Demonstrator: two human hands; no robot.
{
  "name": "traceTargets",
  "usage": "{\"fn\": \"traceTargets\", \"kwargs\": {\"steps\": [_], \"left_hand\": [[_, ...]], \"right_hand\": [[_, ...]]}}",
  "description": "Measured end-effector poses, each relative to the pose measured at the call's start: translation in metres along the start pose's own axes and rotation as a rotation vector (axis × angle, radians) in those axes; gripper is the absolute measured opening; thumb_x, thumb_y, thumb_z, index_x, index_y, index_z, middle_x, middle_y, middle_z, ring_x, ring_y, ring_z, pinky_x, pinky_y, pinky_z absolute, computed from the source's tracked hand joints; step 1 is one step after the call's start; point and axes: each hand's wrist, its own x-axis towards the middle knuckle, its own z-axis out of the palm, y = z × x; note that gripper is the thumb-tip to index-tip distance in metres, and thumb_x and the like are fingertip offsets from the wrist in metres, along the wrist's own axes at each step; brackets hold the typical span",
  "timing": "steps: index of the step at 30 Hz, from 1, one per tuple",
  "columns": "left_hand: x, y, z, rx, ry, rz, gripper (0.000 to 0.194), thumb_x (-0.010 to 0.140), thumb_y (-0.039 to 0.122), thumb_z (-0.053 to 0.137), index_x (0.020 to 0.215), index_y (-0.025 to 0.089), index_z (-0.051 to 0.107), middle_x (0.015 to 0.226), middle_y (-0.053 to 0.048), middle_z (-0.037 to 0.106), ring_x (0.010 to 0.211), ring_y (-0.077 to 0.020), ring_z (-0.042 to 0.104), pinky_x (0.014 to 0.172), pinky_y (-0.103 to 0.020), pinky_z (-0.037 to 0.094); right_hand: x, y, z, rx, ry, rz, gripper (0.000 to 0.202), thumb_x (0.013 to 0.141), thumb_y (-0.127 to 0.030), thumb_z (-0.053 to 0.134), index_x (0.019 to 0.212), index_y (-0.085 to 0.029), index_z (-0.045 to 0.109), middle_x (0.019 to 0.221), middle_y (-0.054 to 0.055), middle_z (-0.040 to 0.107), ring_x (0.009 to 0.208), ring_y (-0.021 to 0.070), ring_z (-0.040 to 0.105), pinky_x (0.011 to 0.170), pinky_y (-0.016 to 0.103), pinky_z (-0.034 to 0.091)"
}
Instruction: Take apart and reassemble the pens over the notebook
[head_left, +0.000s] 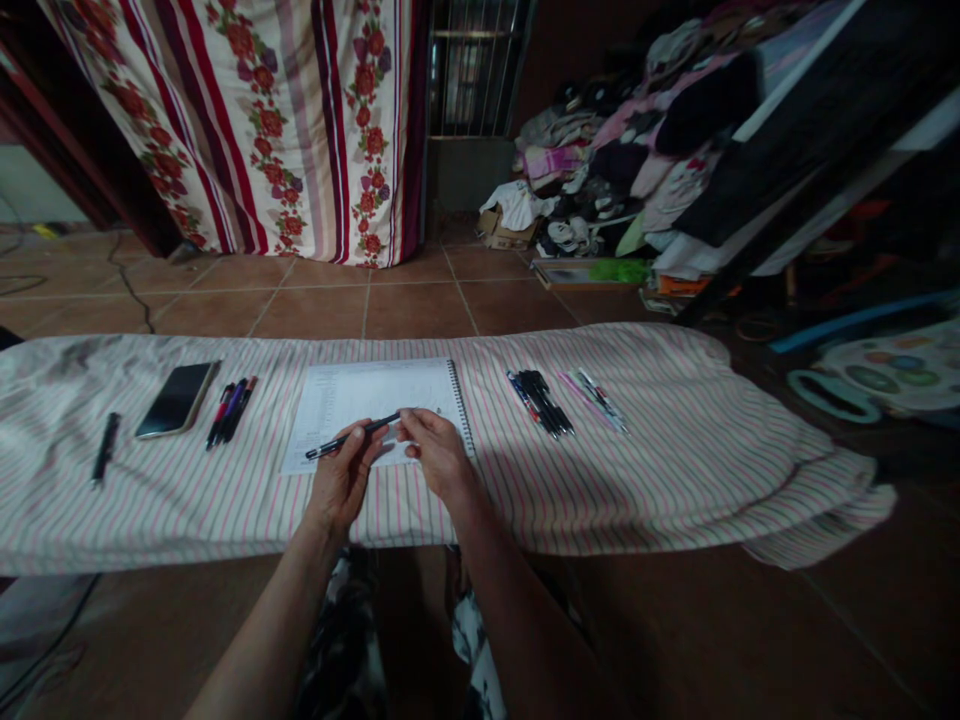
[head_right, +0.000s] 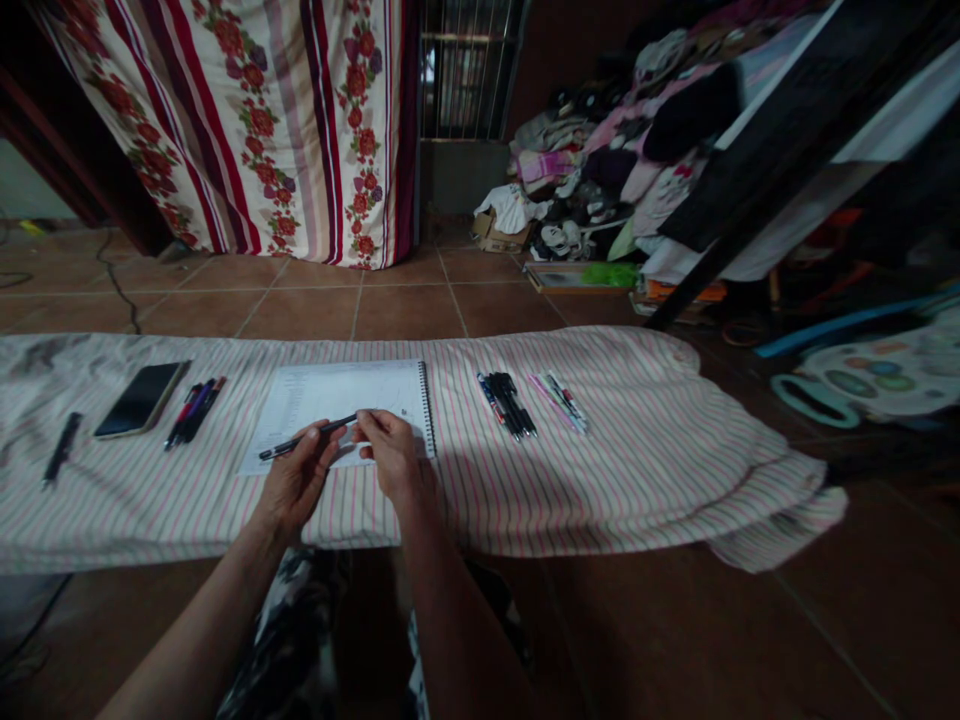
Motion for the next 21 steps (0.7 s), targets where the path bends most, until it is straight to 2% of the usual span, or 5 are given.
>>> {"fn": "traceTargets", "kwargs": {"steps": [6,15,21], "left_hand": [[-0.0006,0.0006,0.0029,0.005,0.026,0.001,0.007,0.078,0.006,0.063,0.082,0.009,0.068,0.08,-0.009,0.073,0.078,-0.018,0.071,0.068,-0.021,0.059],[-0.0013,0.0003,0.0037,0.017,0.034,0.006,0.006,0.077,0.007,0.064,0.081,0.009,0.068,0.08,-0.008,0.073,0.078,-0.0183,0.071,0.068,-0.022,0.059],[-0.0025,0.0015,0.0042,0.029,0.046,0.011,0.008,0.074,0.01,0.069,0.081,0.01,0.068,0.08,-0.008,0.073,0.078,-0.0177,0.071,0.069,-0.022,0.058]], "right_hand": [[-0.0016,-0.0048,0.0009,0.027,0.11,0.024,0.02,0.065,-0.037,0.069,0.071,-0.017,0.066,0.067,-0.001,0.063,0.058,0.0075,0.054,0.044,0.016,0.033],[0.0,-0.0062,-0.0014,0.061,0.147,0.008,0.027,0.063,-0.039,0.071,0.076,-0.016,0.067,0.069,0.001,0.063,0.058,0.0077,0.054,0.045,0.017,0.035],[0.007,-0.0043,-0.0078,0.101,0.223,-0.04,0.027,0.063,-0.039,0.071,0.076,-0.016,0.066,0.07,0.001,0.062,0.059,0.0076,0.053,0.044,0.016,0.035]]}}
